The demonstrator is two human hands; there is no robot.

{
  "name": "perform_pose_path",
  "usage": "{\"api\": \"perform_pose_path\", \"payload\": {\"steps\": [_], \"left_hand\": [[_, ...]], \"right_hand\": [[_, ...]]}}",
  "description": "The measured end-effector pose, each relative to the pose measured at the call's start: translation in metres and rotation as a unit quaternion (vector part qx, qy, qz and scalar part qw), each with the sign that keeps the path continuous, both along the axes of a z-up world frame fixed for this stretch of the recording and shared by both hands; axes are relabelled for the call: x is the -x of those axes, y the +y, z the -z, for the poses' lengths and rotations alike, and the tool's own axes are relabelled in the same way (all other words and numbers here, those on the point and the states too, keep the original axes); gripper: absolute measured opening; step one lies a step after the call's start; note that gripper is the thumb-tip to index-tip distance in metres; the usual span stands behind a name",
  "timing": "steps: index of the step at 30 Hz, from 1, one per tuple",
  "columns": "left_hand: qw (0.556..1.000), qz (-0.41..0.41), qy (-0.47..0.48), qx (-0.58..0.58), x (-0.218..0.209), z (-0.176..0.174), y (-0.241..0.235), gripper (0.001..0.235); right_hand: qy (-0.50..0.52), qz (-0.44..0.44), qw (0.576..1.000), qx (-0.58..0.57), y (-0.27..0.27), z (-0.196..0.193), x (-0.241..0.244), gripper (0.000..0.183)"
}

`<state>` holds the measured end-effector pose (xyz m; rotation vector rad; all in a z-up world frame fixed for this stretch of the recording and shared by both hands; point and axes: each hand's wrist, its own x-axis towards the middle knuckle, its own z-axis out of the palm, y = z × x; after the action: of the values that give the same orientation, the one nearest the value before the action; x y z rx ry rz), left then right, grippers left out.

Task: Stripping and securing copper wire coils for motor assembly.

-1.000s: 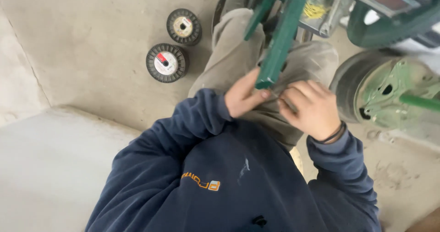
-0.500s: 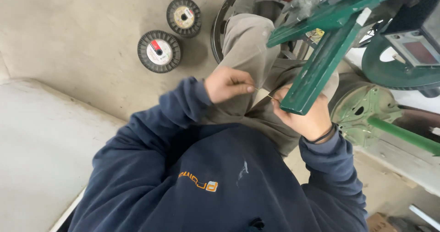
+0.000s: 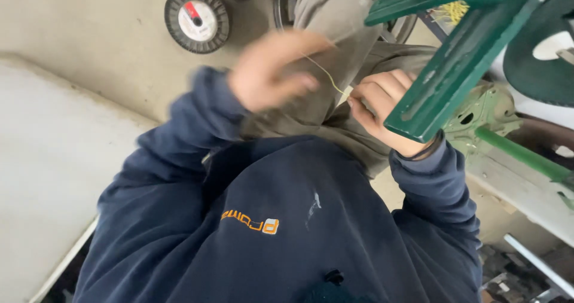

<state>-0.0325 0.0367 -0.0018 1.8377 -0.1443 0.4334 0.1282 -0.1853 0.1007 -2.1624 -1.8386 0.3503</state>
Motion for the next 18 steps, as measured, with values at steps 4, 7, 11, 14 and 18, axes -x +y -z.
{"api": "perform_pose_path", "payload": {"steps": [4,7,11,14,18], "left_hand": [[0.98,0.082,0.085,0.162,-0.029,-0.003,-0.056,0.046],[0.965,0.084,0.167,0.184,-0.041,0.004,-0.067,0.033],[0.971,0.065,0.143,0.178,-0.043,0.018,-0.054,0.017],[0.983,0.029,0.061,0.172,-0.045,0.023,-0.013,0.011],[0.988,0.004,-0.01,0.153,-0.067,0.038,0.053,0.007]], "right_hand": [[-0.003,-0.013,1.0,-0.018,-0.005,0.002,-0.008,0.021],[-0.026,0.019,0.999,-0.031,-0.018,-0.004,-0.014,0.019],[-0.001,0.073,0.997,0.012,-0.028,-0.015,-0.015,0.014],[0.039,0.11,0.992,0.038,-0.05,-0.014,-0.023,0.009],[-0.09,0.131,0.985,0.063,-0.106,-0.002,-0.041,0.02]]}}
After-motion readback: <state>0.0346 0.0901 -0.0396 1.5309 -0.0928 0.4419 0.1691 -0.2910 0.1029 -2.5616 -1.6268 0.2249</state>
